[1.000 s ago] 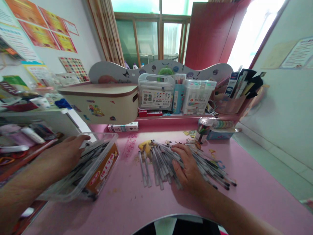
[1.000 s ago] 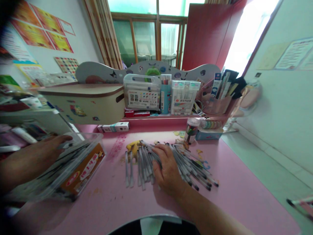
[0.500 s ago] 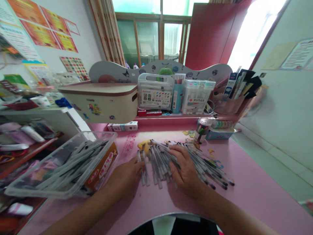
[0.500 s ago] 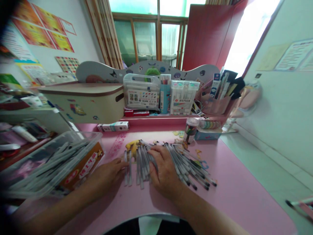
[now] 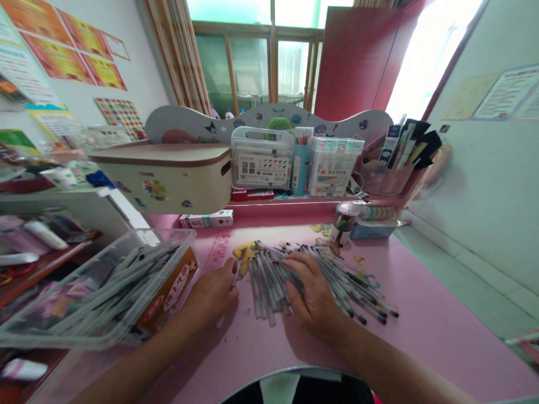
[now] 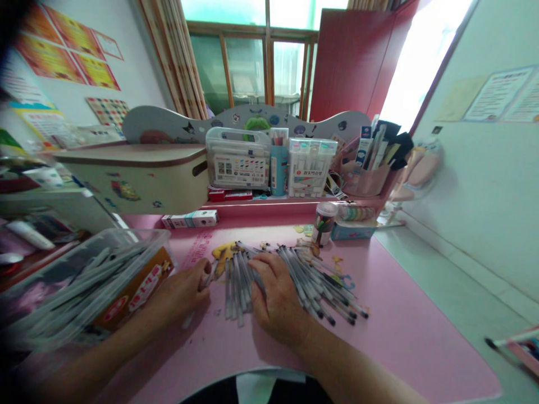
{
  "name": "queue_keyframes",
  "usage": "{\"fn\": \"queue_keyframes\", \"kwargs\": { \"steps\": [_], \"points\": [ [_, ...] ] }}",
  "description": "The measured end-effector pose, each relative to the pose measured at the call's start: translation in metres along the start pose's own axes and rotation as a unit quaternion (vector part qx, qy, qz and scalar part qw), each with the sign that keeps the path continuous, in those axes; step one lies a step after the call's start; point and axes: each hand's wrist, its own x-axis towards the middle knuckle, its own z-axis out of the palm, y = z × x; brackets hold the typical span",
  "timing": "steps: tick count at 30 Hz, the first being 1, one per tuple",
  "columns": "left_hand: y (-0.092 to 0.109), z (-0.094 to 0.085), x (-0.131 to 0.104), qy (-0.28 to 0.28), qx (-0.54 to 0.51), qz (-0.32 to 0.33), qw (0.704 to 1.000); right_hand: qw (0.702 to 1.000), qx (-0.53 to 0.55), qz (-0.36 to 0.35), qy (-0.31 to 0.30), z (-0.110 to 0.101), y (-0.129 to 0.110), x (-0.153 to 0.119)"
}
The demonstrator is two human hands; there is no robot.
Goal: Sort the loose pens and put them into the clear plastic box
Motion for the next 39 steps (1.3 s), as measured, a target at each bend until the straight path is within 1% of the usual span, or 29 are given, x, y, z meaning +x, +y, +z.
{"fn": "queue_keyframes", "kwargs": {
  "steps": [2, 3, 4, 5, 6, 7, 8, 9, 10, 11, 12, 13, 14, 16, 19, 22, 25, 28, 30, 33, 36, 39],
  "points": [
    [0.008, -0.004, 0.004, 0.020, -0.098, 0.008, 0.995, 1.000, 0.015, 0.013, 0.001, 0.000, 0.001, 0.000],
    [0.014, -0.006, 0.005, 0.022, -0.173, 0.012, 0.985, 0.999, 0.032, 0.028, -0.001, 0.000, 0.001, 0.000],
    [0.021, -0.008, 0.007, 0.017, -0.262, 0.016, 0.965, 0.997, 0.059, 0.050, -0.007, 0.000, 0.002, 0.001],
    [0.029, -0.009, 0.008, 0.003, -0.355, 0.020, 0.935, 0.992, 0.095, 0.080, -0.016, 0.001, 0.002, 0.001],
    [0.037, -0.009, 0.009, -0.016, -0.443, 0.025, 0.896, 0.983, 0.140, 0.116, -0.027, 0.001, 0.003, 0.002],
    [0.045, -0.008, 0.009, -0.036, -0.514, 0.029, 0.856, 0.968, 0.194, 0.155, -0.042, 0.001, 0.003, 0.003],
    [0.053, -0.007, 0.009, -0.049, -0.565, 0.033, 0.823, 0.947, 0.252, 0.193, -0.057, 0.002, 0.004, 0.004],
    [0.060, -0.005, 0.009, -0.054, -0.595, 0.036, 0.801, 0.921, 0.308, 0.226, -0.074, 0.002, 0.004, 0.005],
    [0.065, -0.003, 0.009, -0.052, -0.612, 0.037, 0.789, 0.896, 0.355, 0.253, -0.089, 0.003, 0.005, 0.007],
    [0.070, 0.000, 0.008, -0.043, -0.619, 0.039, 0.783, 0.874, 0.388, 0.274, -0.099, 0.003, 0.006, 0.008],
    [0.072, 0.003, 0.008, -0.032, -0.624, 0.042, 0.780, 0.861, 0.405, 0.290, -0.107, 0.003, 0.006, 0.009],
    [0.074, 0.006, 0.007, -0.020, -0.627, 0.049, 0.777, 0.856, 0.405, 0.302, -0.110, 0.003, 0.007, 0.010],
    [0.074, 0.009, 0.007, -0.010, -0.629, 0.057, 0.775, 0.860, 0.393, 0.308, -0.110, 0.003, 0.008, 0.011],
    [0.072, 0.014, 0.007, 0.001, -0.627, 0.076, 0.775, 0.881, 0.349, 0.300, -0.109, 0.001, 0.008, 0.012],
    [0.067, 0.021, 0.008, -0.010, -0.620, 0.103, 0.778, 0.914, 0.284, 0.264, -0.116, -0.003, 0.008, 0.012],
    [0.066, 0.027, 0.007, -0.011, -0.615, 0.125, 0.778, 0.927, 0.258, 0.243, -0.122, -0.005, 0.007, 0.012],
    [0.069, 0.031, 0.003, -0.017, -0.633, 0.107, 0.767, 0.930, 0.254, 0.229, -0.136, -0.005, 0.007, 0.013],
    [0.073, 0.032, -0.002, -0.006, -0.643, 0.090, 0.761, 0.918, 0.276, 0.238, -0.158, -0.004, 0.006, 0.015],
    [0.075, 0.031, -0.005, 0.009, -0.635, 0.093, 0.767, 0.904, 0.307, 0.250, -0.162, -0.003, 0.006, 0.015],
    [0.076, 0.030, -0.006, 0.014, -0.628, 0.095, 0.772, 0.885, 0.350, 0.265, -0.156, -0.002, 0.005, 0.014],
    [0.075, 0.030, -0.006, 0.012, -0.630, 0.103, 0.769, 0.874, 0.365, 0.277, -0.161, -0.001, 0.006, 0.012],
    [0.074, 0.030, -0.006, 0.017, -0.622, 0.114, 0.774, 0.858, 0.383, 0.296, -0.171, 0.000, 0.008, 0.010]
  ]
}}
